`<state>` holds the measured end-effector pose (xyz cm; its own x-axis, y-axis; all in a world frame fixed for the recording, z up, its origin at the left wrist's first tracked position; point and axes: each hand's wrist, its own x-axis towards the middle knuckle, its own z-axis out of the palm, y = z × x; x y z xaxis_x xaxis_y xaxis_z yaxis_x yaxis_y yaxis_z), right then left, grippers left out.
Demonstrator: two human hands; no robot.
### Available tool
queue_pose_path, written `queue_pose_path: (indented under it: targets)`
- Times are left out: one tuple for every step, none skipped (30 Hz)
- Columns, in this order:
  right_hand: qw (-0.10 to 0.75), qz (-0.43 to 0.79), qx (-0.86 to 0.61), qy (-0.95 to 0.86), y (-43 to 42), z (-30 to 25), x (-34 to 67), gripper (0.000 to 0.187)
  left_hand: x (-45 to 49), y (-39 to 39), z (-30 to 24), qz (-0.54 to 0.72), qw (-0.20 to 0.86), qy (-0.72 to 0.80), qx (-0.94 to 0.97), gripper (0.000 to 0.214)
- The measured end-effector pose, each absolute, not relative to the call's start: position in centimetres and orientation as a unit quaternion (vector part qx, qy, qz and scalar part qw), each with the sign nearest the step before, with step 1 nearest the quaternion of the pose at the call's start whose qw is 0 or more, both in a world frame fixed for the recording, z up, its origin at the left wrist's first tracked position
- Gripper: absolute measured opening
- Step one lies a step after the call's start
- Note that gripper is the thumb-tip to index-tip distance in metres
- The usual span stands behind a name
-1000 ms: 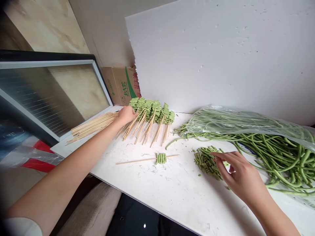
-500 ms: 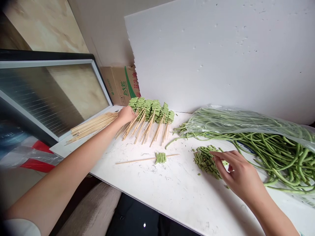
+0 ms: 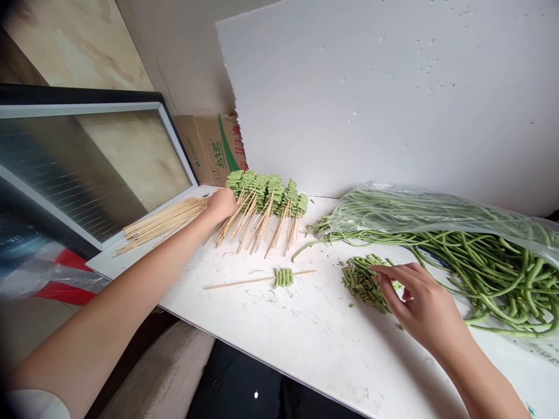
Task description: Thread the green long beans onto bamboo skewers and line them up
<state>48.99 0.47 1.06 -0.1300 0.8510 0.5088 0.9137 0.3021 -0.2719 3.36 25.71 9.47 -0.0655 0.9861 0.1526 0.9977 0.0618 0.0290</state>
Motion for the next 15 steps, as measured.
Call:
queue_pose_path:
  targets:
    - [0.297, -0.054, -0.587, -0.751, 0.5, 1.0, 49.1, 0.037, 3.4, 25.8, 9.4, -0.059, 0.043, -0.729, -0.681, 0.037]
    - [0.298, -0.055, -0.586, -0.751, 0.6, 1.0, 49.1, 0.036, 3.3, 25.8, 9.4, -0.054, 0.039, -0.73, -0.68, 0.037]
    - [0.297, -0.057, -0.586, -0.751, 0.6, 1.0, 49.1, 0.036, 3.3, 25.9, 9.4, -0.05, 0.036, -0.731, -0.68, 0.037]
    - [0.298, -0.058, -0.586, -0.751, 0.5, 1.1, 49.0, 0.036, 3.3, 26.0, 9.5, -0.046, 0.034, -0.731, -0.68, 0.037]
    - [0.298, -0.058, -0.586, -0.751, 0.5, 1.2, 48.9, 0.036, 3.3, 26.1, 9.5, -0.043, 0.034, -0.731, -0.68, 0.036]
    - [0.299, -0.058, -0.587, -0.75, 0.4, 1.3, 48.7, 0.036, 3.3, 26.1, 9.6, -0.043, 0.035, -0.731, -0.68, 0.036]
    - [0.301, -0.057, -0.588, -0.748, 0.3, 1.4, 48.5, 0.037, 3.3, 26.1, 9.6, -0.044, 0.037, -0.733, -0.678, 0.035]
    - [0.302, -0.056, -0.59, -0.746, 0.2, 1.5, 48.4, 0.037, 3.3, 26.1, 9.7, -0.047, 0.039, -0.734, -0.676, 0.035]
    - [0.304, -0.055, -0.592, -0.745, 0.2, 1.6, 48.2, 0.037, 3.3, 26.1, 9.7, -0.05, 0.04, -0.736, -0.674, 0.035]
    - [0.306, -0.055, -0.593, -0.743, 0.2, 1.6, 48.1, 0.037, 3.3, 26.1, 9.7, -0.052, 0.041, -0.737, -0.673, 0.035]
    - [0.307, -0.054, -0.592, -0.743, 0.2, 1.6, 48.1, 0.037, 3.3, 26.0, 9.8, -0.052, 0.041, -0.737, -0.672, 0.035]
    - [0.309, -0.054, -0.589, -0.745, 0.2, 1.6, 48.1, 0.036, 3.3, 25.9, 9.8, -0.049, 0.039, -0.738, -0.672, 0.036]
    - [0.311, -0.055, -0.586, -0.746, 0.2, 1.5, 48.1, 0.036, 3.3, 25.8, 9.7, -0.044, 0.031, -0.737, -0.674, 0.036]
    - [0.313, -0.056, -0.584, -0.747, 0.3, 1.5, 48.2, 0.036, 3.3, 25.7, 9.7, -0.039, 0.018, -0.734, -0.678, 0.037]
    - [0.316, -0.056, -0.583, -0.746, 0.4, 1.4, 48.2, 0.036, 3.3, 25.7, 9.7, -0.035, 0.003, -0.729, -0.684, 0.038]
